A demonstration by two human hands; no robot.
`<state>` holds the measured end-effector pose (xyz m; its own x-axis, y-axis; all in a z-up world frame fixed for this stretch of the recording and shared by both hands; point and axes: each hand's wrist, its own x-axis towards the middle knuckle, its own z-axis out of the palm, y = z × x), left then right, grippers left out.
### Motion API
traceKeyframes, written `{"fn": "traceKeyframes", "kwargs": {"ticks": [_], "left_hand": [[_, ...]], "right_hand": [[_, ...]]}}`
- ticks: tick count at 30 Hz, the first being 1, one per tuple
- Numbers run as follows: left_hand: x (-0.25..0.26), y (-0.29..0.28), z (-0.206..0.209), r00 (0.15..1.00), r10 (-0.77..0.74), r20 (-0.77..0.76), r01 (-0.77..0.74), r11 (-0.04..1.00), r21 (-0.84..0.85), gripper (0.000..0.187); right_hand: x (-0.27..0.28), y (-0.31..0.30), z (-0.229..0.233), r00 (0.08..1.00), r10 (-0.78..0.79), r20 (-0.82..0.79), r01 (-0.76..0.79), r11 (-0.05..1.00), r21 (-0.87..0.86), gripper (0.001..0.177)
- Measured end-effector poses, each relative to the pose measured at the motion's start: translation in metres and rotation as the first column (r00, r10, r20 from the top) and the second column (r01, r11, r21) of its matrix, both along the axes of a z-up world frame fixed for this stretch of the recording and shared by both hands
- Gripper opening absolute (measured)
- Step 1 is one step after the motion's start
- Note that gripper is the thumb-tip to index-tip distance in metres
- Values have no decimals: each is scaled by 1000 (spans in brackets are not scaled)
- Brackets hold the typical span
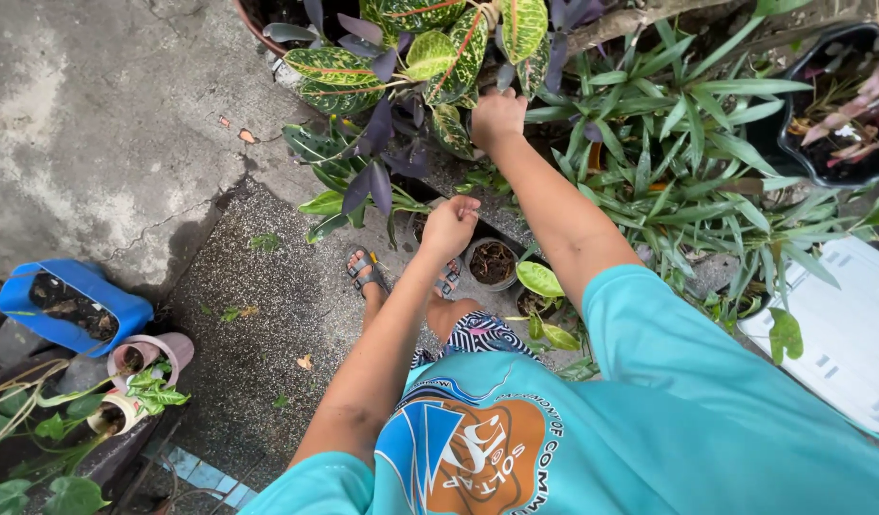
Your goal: Watering various potted plants in a garden using a cup and pruning some leaves with scissors.
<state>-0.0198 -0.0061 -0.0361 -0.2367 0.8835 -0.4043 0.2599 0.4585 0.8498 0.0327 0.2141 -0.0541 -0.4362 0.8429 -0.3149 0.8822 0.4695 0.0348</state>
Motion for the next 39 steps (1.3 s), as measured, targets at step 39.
{"fn": "traceKeyframes", "kwargs": {"ticks": [39], "left_hand": [[-5,4,22,998,49,41,-46,996,-73,29]], "right_hand": [[18,42,-57,1000,-11,13,13,993,-121,34]]}}
